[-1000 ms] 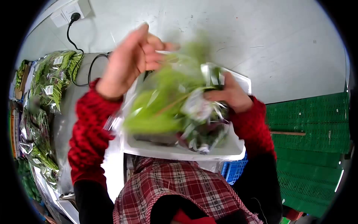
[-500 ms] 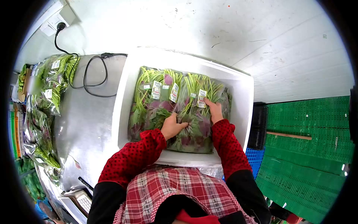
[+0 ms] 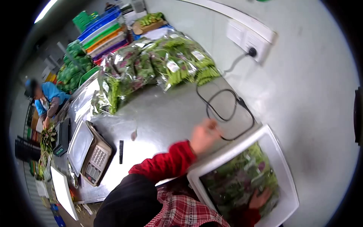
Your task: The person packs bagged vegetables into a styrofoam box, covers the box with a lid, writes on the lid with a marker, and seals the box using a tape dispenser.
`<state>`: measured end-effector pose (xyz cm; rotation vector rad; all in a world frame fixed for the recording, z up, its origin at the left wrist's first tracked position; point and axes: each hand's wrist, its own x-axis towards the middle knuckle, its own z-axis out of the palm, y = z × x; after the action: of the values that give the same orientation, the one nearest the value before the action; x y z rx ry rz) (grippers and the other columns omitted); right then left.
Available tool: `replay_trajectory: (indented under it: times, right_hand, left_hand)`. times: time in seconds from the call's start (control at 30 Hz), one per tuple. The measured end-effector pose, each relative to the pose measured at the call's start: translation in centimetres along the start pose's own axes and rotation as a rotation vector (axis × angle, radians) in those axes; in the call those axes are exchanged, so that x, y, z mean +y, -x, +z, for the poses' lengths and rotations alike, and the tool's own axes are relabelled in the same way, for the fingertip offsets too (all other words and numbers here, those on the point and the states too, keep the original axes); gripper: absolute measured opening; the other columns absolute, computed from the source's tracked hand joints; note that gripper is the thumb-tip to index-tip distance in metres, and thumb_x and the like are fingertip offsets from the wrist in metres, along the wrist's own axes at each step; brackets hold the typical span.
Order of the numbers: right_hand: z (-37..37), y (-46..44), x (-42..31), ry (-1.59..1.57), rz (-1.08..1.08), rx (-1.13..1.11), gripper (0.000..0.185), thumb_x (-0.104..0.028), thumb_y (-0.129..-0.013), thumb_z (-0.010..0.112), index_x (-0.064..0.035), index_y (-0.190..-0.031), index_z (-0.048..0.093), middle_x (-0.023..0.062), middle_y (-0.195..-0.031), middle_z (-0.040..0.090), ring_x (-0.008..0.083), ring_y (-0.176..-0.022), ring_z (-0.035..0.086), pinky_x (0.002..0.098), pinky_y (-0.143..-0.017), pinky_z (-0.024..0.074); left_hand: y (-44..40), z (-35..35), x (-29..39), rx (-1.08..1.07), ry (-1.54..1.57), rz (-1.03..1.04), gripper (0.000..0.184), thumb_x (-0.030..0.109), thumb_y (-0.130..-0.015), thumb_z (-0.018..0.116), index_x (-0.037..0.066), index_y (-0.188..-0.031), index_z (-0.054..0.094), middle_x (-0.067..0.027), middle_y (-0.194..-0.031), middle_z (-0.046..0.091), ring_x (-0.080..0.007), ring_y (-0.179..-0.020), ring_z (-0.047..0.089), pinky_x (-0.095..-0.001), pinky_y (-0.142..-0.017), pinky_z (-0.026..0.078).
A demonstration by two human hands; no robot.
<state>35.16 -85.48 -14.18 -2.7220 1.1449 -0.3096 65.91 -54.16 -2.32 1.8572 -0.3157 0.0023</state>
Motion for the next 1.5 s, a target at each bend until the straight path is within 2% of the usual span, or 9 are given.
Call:
replay_trajectory:
  times: [0.1,0.17,0.27,0.4,0.57,0.83,1.1,1.37,1.5]
  right_hand:
    - [-2.3,0.0,-0.8,0.08,0.282,0.146,0.055,-0.015,-0.089,0.062,0.002,-0.138,0.043,0.023,-0.139,0.045,0.0347,-0.129,0.044,0.045,-0.107,0.0357]
    - [-5.7,-0.9,-4.5,-0.886,0.258,0.149,0.063,-0.032,-0.093,0.063,0.0028,-0.14,0.038,0.0252,-0.131,0.051,0.037,-0.108,0.057,0.047,-0.092,0.0492]
    - [-9.4,-1.0,-7.6,-0.638,0.478,0.019,0.061,-0.029,-0.094,0.061,0.001,-0.141,0.037,0.024,-0.132,0.051,0.0367,-0.108,0.056,0.0453,-0.092,0.0503]
    - [-11.1,-1.7,-12.7,-0.485,0.649,0.168,0.057,-0.025,-0.095,0.06,-0.0016,-0.142,0.037,0.0208,-0.13,0.053,0.0362,-0.108,0.056,0.0442,-0.091,0.0514]
    - [-12.7,-3.3,-18.4,-0.562,0.03,-0.065,0.059,-0.029,-0.095,0.059,-0.0074,-0.145,0.034,0.0174,-0.133,0.051,0.0332,-0.118,0.051,0.0461,-0.1,0.0451]
    - [-7.7,-2.3,-25.5,-0.756,-0.672,-0.522,0.036,-0.003,-0.076,0.072,-0.0006,-0.111,0.062,0.0121,-0.097,0.065,0.0233,-0.082,0.065,0.033,-0.075,0.0522]
    - [-9.5,1.1,-21.1,-0.929,-0.493,-0.616,0.034,-0.001,-0.084,0.067,0.0009,-0.117,0.059,0.0052,-0.102,0.064,0.0124,-0.086,0.063,0.0251,-0.077,0.0503]
    - [-16.3,1.4,-9.5,-2.003,0.594,-0.89,0.052,-0.024,-0.092,0.063,-0.0041,-0.136,0.046,0.0087,-0.117,0.062,0.0164,-0.094,0.063,0.0283,-0.085,0.0507]
    - [-17.2,1.1,-1.2,-1.751,0.406,-0.787,0.059,-0.021,-0.089,0.065,-0.0028,-0.139,0.041,0.0112,-0.118,0.061,0.0174,-0.099,0.063,0.0288,-0.089,0.0498]
  left_hand:
    - [-11.0,-13.8,-9.6,0.456,0.505,-0.48,0.049,0.042,-0.084,0.069,-0.001,-0.104,0.057,-0.0109,-0.099,0.062,-0.0213,-0.081,0.059,-0.04,-0.064,0.052]
    - [-15.5,-22.0,-14.3,0.634,0.765,-0.615,0.083,0.05,-0.085,0.064,-0.004,-0.138,0.03,-0.0236,-0.128,0.05,-0.035,-0.11,0.055,-0.0511,-0.083,0.052]
    - [-19.8,-27.4,-19.6,0.838,0.99,-0.565,0.097,0.053,-0.083,0.066,0.003,-0.147,0.013,-0.0302,-0.132,0.045,-0.0414,-0.097,0.057,-0.0533,-0.079,0.053]
    - [-22.3,-28.6,-24.5,0.935,1.115,-0.549,0.05,0.036,-0.091,0.063,0.001,-0.123,0.048,-0.02,-0.099,0.06,-0.0363,-0.083,0.062,-0.0496,-0.07,0.055]
    - [-16.2,-28.6,-18.4,1.029,0.99,-0.33,0.012,0.013,-0.091,0.059,0.001,-0.092,0.058,-0.0095,-0.08,0.054,-0.0235,-0.075,0.059,-0.044,-0.072,0.056]
    - [11.2,-17.8,-5.6,0.356,0.351,-0.416,0.018,0.009,-0.085,0.066,0.001,-0.069,0.066,0.001,-0.063,0.059,-0.0073,-0.06,0.051,-0.0248,-0.061,0.041]
    - [16.1,-9.6,5.2,-0.083,0.36,-0.128,0.016,0.007,-0.086,0.067,-0.003,-0.075,0.062,-0.0056,-0.067,0.054,-0.0136,-0.061,0.05,-0.0309,-0.057,0.038]
    - [13.9,-5.2,15.0,-1.016,0.108,0.724,0.013,0.0,-0.071,0.07,0.0,-0.083,0.069,-0.0146,-0.091,0.067,-0.0313,-0.085,0.066,-0.0393,-0.081,0.05]
    - [14.4,3.8,14.5,-1.305,0.254,0.822,0.013,0.0,-0.069,0.073,0.003,-0.079,0.065,-0.0151,-0.092,0.065,-0.0341,-0.081,0.064,-0.0402,-0.073,0.05]
